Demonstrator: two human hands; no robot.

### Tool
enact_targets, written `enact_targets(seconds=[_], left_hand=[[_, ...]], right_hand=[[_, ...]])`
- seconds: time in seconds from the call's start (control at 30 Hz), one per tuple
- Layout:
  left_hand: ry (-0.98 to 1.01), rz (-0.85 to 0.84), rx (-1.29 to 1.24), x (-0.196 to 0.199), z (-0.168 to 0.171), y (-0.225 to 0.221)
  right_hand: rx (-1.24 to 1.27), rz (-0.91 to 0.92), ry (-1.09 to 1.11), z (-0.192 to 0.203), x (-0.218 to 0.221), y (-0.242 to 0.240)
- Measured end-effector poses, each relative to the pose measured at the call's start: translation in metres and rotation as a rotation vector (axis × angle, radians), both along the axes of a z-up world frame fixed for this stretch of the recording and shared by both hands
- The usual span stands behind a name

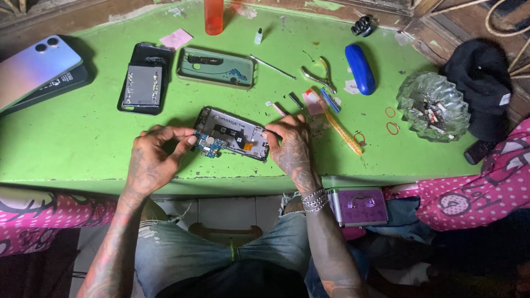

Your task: The person is repairing a smartphone by removing old adhesive with tweezers and handling the internal motherboard.

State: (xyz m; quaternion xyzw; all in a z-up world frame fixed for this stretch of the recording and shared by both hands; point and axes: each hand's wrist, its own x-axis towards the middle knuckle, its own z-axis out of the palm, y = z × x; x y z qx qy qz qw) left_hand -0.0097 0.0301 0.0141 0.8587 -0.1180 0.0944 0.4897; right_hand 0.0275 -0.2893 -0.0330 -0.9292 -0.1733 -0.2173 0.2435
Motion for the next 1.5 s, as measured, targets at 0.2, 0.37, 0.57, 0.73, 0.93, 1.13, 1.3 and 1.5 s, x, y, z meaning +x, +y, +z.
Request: enact_targets(seconds=[0.2, 0.37, 0.57, 0.73, 0.93, 1.13, 1.3, 1.5], left_hand=[[-0.007, 0.011, 0.028, 0.0, -0.005, 0.0], [-0.004, 0.02, 0.028, -0.001, -0.004, 0.0], [-0.013, 0.031, 0.049, 0.0, -0.008, 0.001], [-0.015, 0.025, 0.053, 0.0, -0.008, 0.002], [-0.014, 0.029, 0.054, -0.001, -0.008, 0.001], [-0.011, 0.021, 0.046, -0.001, -0.003, 0.001], [-0.012, 0.011, 0.031, 0.0, -0.005, 0.001], [-0.012, 0.008, 0.03, -0.001, 0.001, -0.002]], right_hand=[[0.004, -0.024, 0.14, 0.007, 0.002, 0.002], [0.002, 0.006, 0.076, 0.008, 0.002, 0.003], [-0.013, 0.026, 0.009, 0.005, 0.001, 0.0], [0.013, 0.027, -0.03, 0.002, -0.001, -0.001], [0.035, 0.038, -0.009, 0.009, -0.004, 0.004], [0.046, 0.035, -0.05, 0.005, -0.002, 0.007], [0.045, 0.024, -0.11, -0.002, -0.001, 0.008], [-0.004, 0.001, -0.16, -0.001, 0.001, 0.013]])
